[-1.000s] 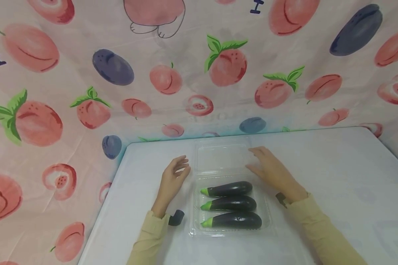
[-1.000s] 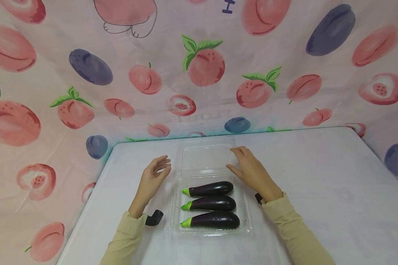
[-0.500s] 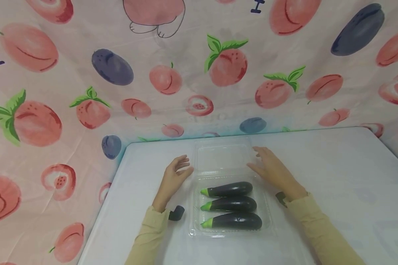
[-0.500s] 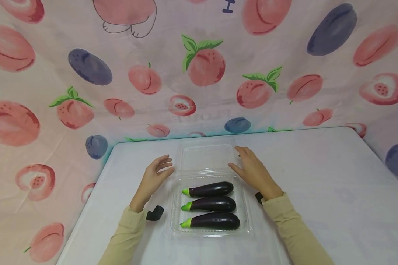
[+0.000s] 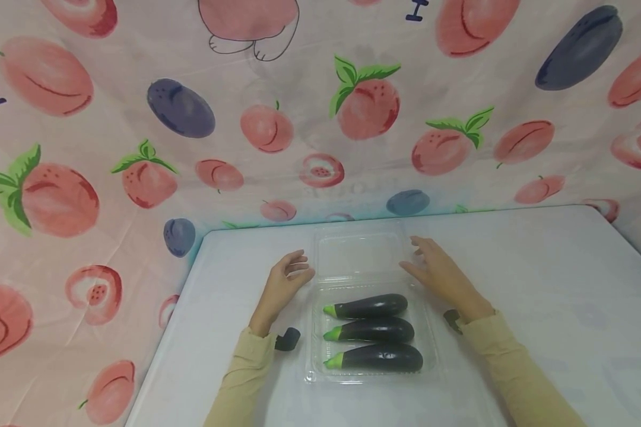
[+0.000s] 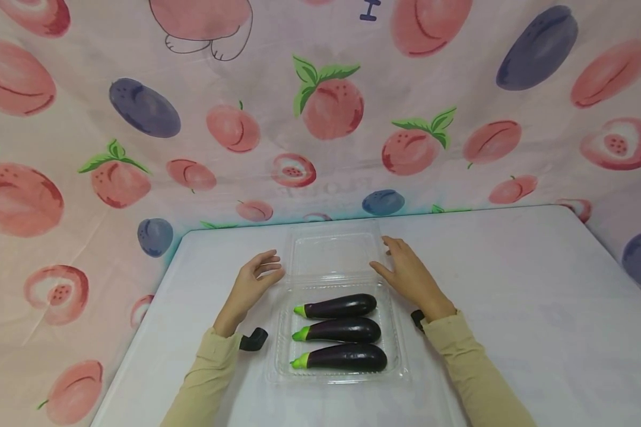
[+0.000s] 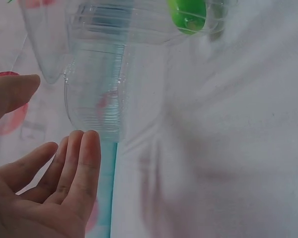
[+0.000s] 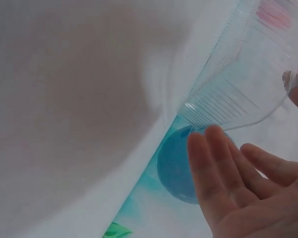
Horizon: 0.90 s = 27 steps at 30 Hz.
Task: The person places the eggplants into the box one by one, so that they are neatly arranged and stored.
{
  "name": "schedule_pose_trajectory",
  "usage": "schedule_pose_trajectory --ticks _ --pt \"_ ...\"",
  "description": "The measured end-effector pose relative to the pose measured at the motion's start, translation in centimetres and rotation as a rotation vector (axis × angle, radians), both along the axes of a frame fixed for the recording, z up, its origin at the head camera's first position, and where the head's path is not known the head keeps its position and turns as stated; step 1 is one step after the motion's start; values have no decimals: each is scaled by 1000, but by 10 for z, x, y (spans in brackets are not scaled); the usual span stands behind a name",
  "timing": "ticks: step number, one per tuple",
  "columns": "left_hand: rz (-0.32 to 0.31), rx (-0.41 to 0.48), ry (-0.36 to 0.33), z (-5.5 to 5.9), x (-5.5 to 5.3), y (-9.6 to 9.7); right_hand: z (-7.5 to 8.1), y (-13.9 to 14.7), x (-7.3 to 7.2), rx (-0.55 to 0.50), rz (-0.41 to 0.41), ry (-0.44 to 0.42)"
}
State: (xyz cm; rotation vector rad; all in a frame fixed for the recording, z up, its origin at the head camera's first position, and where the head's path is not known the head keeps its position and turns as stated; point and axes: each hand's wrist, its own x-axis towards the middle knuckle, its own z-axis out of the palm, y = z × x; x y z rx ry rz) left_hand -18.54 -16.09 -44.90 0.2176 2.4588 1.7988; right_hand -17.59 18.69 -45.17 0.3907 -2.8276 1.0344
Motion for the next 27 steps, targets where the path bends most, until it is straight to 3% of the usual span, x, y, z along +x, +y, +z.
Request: schedule_pose_trajectory --ticks 9,16,20,23,27 --pt "-17 15 -59 -7 0 3 -2 -1 0 -66 -13 -76" --pt "-45 35 -87 17 14 9 -2 0 -1 -89 -17 -96" --pt "-53 68 -88 20 18 10 -3 0 -2 -94 -17 -105" --pt "-57 86 -98 18 17 10 -4 0 -2 -105 -21 -123" --pt "-38 94 -81 -2 9 8 -6 1 -2 -124 -30 -167"
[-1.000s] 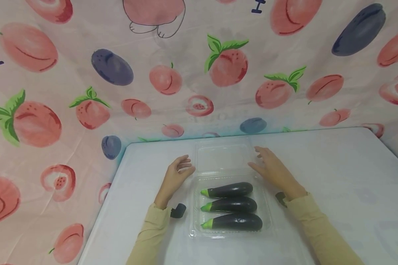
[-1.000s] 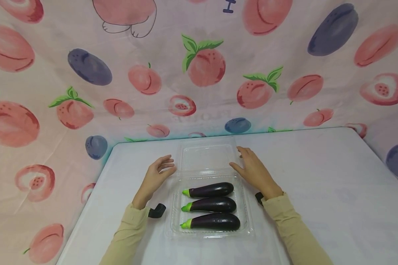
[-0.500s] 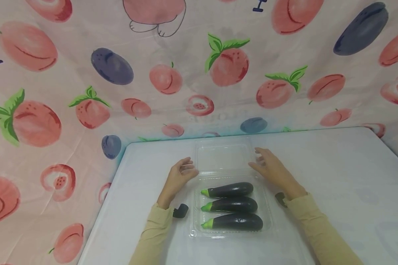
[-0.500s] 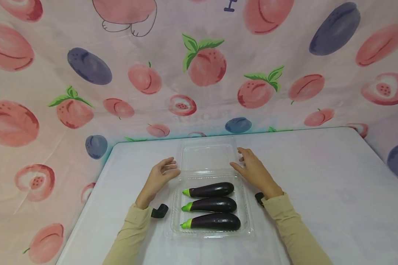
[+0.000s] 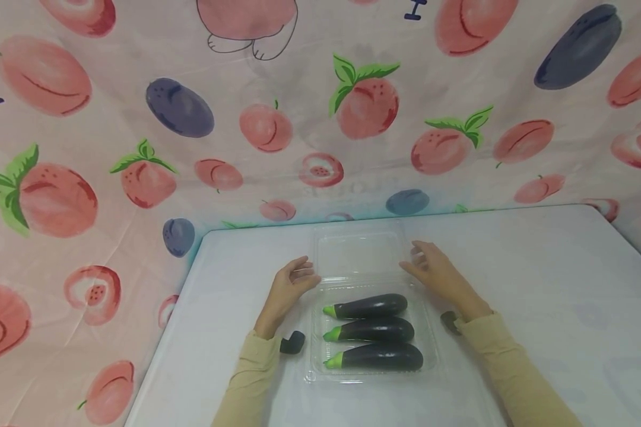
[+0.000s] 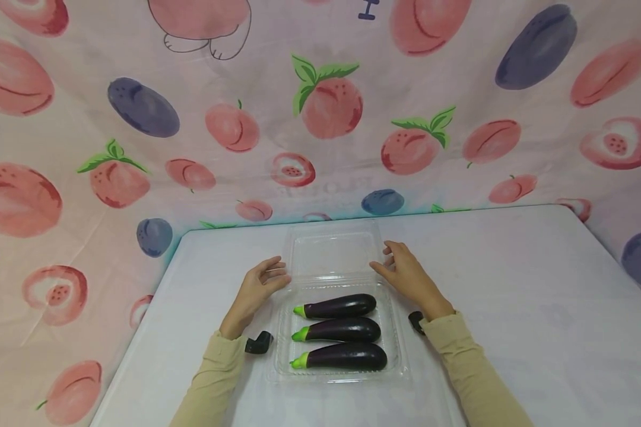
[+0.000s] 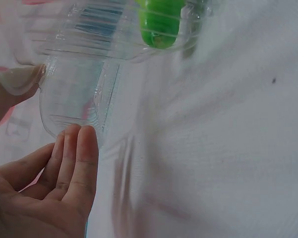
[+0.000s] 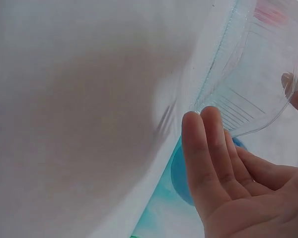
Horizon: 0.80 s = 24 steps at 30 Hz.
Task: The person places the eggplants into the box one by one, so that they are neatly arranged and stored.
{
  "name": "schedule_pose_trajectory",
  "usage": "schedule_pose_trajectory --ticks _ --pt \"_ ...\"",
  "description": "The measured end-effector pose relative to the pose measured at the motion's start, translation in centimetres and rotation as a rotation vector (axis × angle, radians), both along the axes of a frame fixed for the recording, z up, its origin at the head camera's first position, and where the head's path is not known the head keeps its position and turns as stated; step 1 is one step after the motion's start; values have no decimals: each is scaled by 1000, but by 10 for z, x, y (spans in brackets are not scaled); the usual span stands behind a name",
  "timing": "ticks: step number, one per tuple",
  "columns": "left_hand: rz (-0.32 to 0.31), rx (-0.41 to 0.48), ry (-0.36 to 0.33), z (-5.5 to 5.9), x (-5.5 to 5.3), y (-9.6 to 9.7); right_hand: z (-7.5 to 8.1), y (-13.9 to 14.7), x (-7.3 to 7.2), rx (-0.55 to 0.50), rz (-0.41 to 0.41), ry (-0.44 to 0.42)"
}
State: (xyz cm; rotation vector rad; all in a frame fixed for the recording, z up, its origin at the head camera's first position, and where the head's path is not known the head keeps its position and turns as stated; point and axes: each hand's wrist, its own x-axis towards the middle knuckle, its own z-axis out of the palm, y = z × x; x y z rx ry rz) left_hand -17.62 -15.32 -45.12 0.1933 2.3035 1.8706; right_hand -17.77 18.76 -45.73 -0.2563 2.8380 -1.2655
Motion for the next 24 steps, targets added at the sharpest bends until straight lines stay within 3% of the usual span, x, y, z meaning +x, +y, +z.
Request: schedule_pose_trajectory --ticks 3,17,24 --pt "17 3 15 -13 -6 -1 0 0 0 -10 -1 -19" --pt "19 32 1 -14 -8 -2 1 0 1 -48 4 4" --pt "19 24 -8 -12 -8 -1 0 1 1 -76 -2 -27"
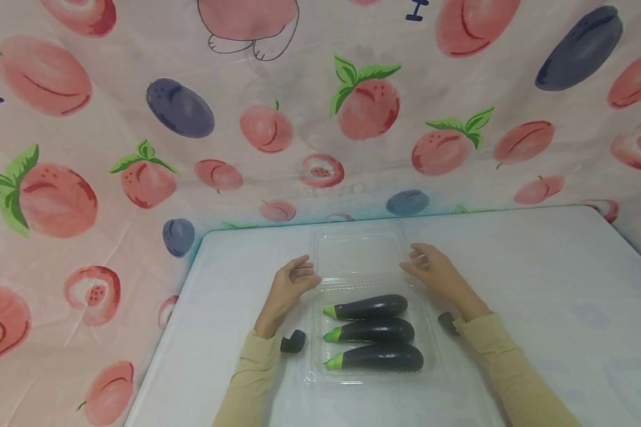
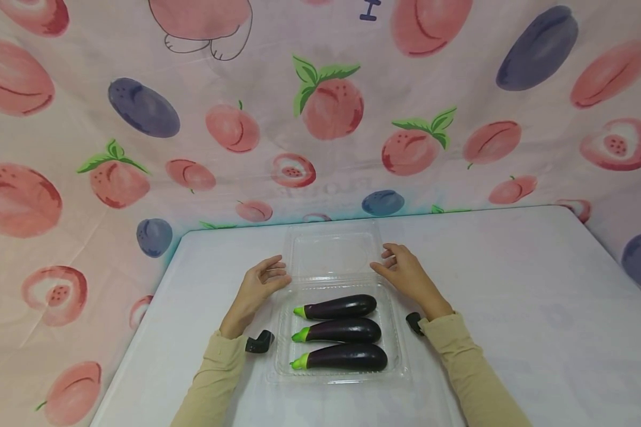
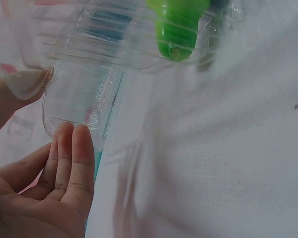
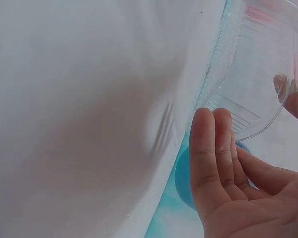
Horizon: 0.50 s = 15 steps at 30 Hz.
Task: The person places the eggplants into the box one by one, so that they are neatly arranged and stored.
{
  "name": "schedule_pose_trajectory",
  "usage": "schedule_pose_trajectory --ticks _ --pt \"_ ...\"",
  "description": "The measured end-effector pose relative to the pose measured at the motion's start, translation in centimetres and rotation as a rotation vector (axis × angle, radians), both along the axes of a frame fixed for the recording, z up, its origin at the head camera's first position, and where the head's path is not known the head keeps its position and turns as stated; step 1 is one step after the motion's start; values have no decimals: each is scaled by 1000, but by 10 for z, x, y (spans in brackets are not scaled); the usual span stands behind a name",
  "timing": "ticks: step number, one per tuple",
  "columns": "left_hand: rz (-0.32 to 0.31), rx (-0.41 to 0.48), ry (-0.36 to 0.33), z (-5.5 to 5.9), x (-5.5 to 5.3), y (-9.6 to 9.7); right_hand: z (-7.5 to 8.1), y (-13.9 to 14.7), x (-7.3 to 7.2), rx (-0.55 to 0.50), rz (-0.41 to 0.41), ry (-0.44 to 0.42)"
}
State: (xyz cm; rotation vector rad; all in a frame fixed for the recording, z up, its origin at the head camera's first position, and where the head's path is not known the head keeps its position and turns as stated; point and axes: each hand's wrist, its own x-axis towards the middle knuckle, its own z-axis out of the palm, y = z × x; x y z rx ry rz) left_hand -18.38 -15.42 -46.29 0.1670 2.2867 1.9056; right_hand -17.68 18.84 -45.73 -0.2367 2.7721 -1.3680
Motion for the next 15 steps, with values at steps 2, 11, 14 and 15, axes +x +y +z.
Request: schedule_pose_trajectory --ticks 2,11,14,15 --pt "0 -1 7 0 0 0 0 0 0 -7 1 -1" --pt "0 20 2 0 -1 0 0 0 0 0 -8 -2" --pt "4 19 4 0 -1 0 1 0 -1 4 -8 20" --pt "5 18 3 0 -1 0 2 0 -1 3 -8 28"
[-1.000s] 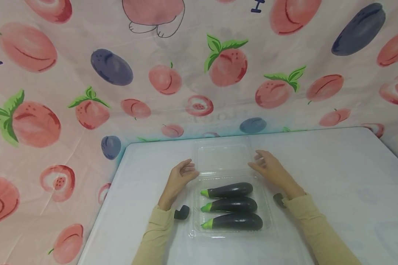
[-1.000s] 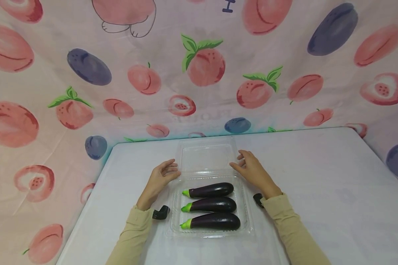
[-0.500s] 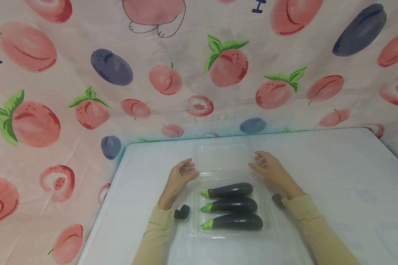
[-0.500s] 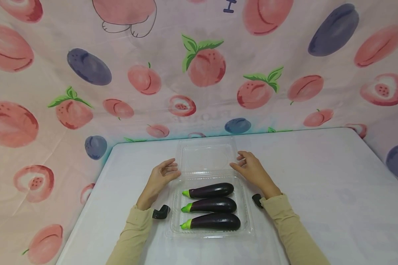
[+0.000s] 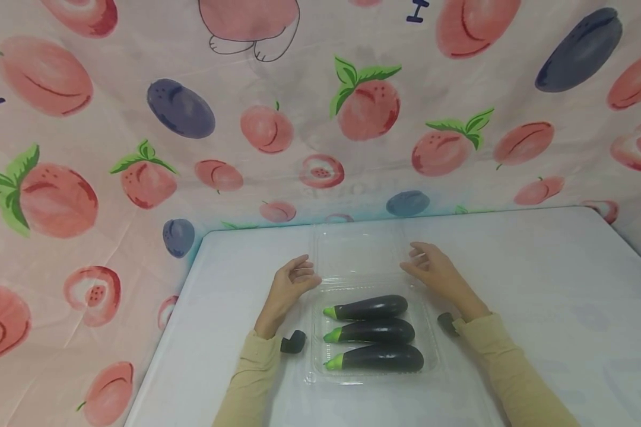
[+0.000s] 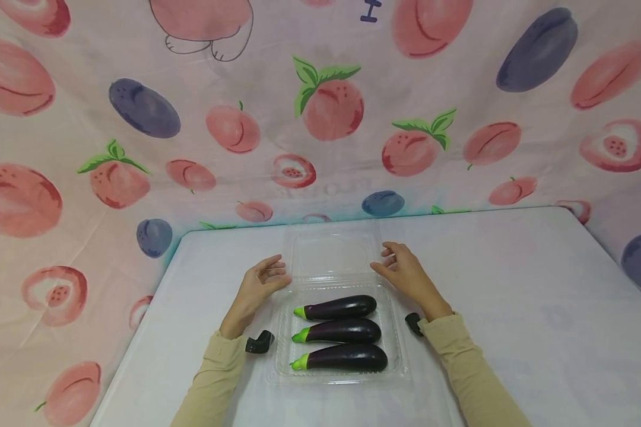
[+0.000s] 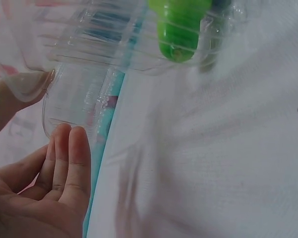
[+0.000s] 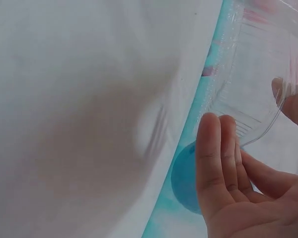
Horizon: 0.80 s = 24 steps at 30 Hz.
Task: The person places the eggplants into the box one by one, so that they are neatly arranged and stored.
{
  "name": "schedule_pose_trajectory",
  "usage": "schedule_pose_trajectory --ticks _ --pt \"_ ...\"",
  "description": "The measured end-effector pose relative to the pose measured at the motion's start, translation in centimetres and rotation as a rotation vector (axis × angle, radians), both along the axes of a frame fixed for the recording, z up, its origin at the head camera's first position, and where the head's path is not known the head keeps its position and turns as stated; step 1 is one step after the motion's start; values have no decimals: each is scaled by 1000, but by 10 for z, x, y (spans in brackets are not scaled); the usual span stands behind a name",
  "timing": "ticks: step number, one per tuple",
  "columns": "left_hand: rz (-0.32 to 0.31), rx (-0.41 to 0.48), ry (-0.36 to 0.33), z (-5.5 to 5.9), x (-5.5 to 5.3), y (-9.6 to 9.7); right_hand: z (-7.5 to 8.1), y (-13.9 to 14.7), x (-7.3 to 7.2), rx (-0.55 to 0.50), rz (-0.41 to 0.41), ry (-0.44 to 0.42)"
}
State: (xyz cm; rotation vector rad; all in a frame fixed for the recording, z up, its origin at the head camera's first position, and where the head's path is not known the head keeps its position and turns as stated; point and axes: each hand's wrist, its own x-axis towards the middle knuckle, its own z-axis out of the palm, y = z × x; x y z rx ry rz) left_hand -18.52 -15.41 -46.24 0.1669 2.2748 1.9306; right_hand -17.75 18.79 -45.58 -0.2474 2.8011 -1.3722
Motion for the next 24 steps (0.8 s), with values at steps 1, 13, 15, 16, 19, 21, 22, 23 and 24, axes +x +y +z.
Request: schedule_pose_trajectory --ticks 1,13,15,16,19,21,22,23,24 --pt "1 -2 -2 0 0 0 1 0 0 -5 0 8" --pt "0 9 4 3 0 1 8 -1 2 -69 -10 84" --pt "0 12 15 4 0 1 8 0 2 -77 -7 100" --pt "1 12 24 4 0 1 8 0 2 -80 -7 108" --pt "4 19 62 4 0 1 9 1 2 -87 -7 122" --pt "3 24 81 9 3 2 10 1 2 -93 -7 121" --pt "2 26 87 12 4 2 11 1 2 -101 -7 120" --pt "0 32 89 13 4 2 12 1 2 -107 -6 119" --pt "1 38 92 13 4 3 13 1 3 -113 -5 117"
